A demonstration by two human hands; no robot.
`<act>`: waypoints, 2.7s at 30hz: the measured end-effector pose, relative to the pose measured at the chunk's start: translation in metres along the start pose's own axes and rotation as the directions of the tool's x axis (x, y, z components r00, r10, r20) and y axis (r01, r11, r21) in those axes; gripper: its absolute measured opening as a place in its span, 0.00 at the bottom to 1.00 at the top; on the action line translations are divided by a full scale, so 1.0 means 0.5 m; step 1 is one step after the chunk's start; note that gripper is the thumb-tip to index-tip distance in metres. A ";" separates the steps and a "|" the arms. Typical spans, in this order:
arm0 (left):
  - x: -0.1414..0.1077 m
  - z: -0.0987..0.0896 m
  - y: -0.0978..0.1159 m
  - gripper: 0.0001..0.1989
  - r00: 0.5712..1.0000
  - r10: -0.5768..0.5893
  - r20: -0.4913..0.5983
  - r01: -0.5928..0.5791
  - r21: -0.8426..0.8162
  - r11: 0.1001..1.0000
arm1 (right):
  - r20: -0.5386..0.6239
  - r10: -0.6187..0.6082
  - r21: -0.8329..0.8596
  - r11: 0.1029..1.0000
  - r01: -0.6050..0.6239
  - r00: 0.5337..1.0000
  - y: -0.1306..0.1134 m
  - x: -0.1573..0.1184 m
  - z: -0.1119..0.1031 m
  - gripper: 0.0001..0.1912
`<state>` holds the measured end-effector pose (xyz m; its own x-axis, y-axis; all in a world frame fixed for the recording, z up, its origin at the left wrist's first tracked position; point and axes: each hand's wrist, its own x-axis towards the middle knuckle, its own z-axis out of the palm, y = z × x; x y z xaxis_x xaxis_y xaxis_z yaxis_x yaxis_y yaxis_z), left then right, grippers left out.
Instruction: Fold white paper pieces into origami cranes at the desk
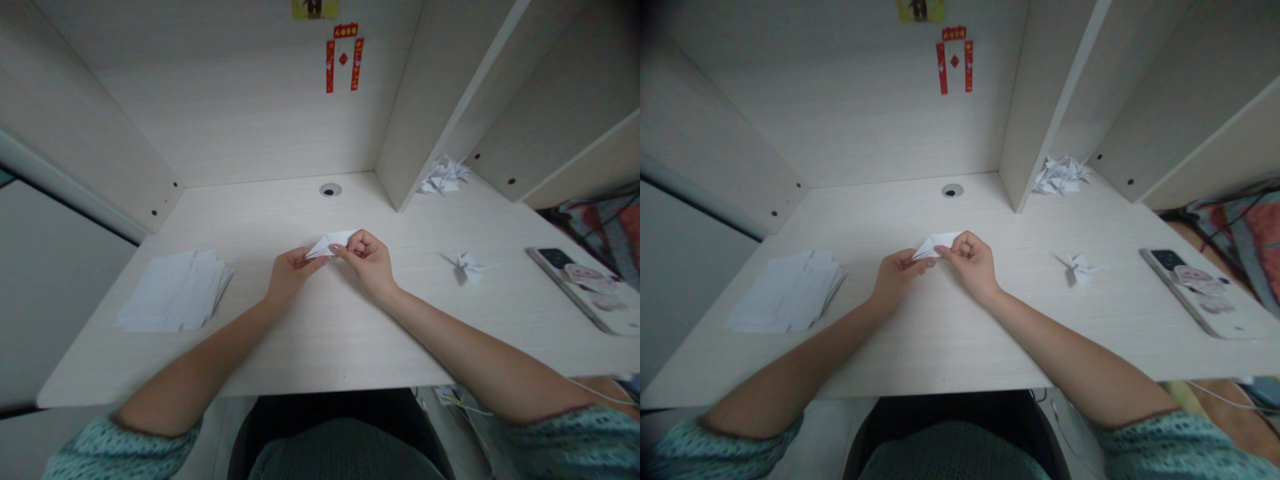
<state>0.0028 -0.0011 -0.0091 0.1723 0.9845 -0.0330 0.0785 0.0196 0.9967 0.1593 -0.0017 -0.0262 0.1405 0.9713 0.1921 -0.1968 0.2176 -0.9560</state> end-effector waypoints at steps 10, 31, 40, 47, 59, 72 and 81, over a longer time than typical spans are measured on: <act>0.009 0.000 -0.012 0.14 0.999 -0.033 -0.015 0.032 -0.047 0.998 | 0.000 -0.048 -0.091 0.995 0.047 0.999 -0.012 -0.009 0.004 0.19; -0.003 0.004 -0.003 0.15 0.995 -0.098 0.026 0.100 -0.123 0.987 | -0.056 0.003 0.015 1.000 -0.002 0.998 -0.004 0.005 -0.004 0.22; 0.003 -0.002 0.000 0.14 0.977 -0.077 0.198 0.108 -0.154 0.982 | -0.096 -0.045 -0.023 0.999 0.043 0.994 -0.009 0.013 -0.012 0.21; 0.000 -0.002 0.002 0.14 0.993 -0.012 0.121 0.016 -0.034 0.999 | -0.068 -0.059 -0.011 0.998 0.059 0.996 -0.015 0.011 -0.006 0.20; 0.005 -0.009 -0.014 0.17 0.998 -0.009 0.066 0.004 0.089 0.996 | -0.060 0.014 0.057 0.998 -0.011 0.998 -0.002 0.010 -0.008 0.19; 0.004 -0.007 -0.005 0.16 0.998 0.000 0.063 -0.006 0.083 0.997 | 0.034 -0.027 -0.056 0.998 0.029 0.999 -0.010 0.003 0.000 0.18; 0.006 -0.006 -0.006 0.16 1.000 0.019 0.004 -0.019 0.126 0.992 | 0.083 0.102 0.102 0.989 -0.111 0.991 0.016 0.002 -0.001 0.26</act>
<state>0.0003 0.0021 -0.0120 0.1772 0.9841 -0.0144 0.1983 -0.0214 0.9799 0.1584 0.0009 -0.0338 0.0385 0.9931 0.1109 -0.3095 0.1174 -0.9436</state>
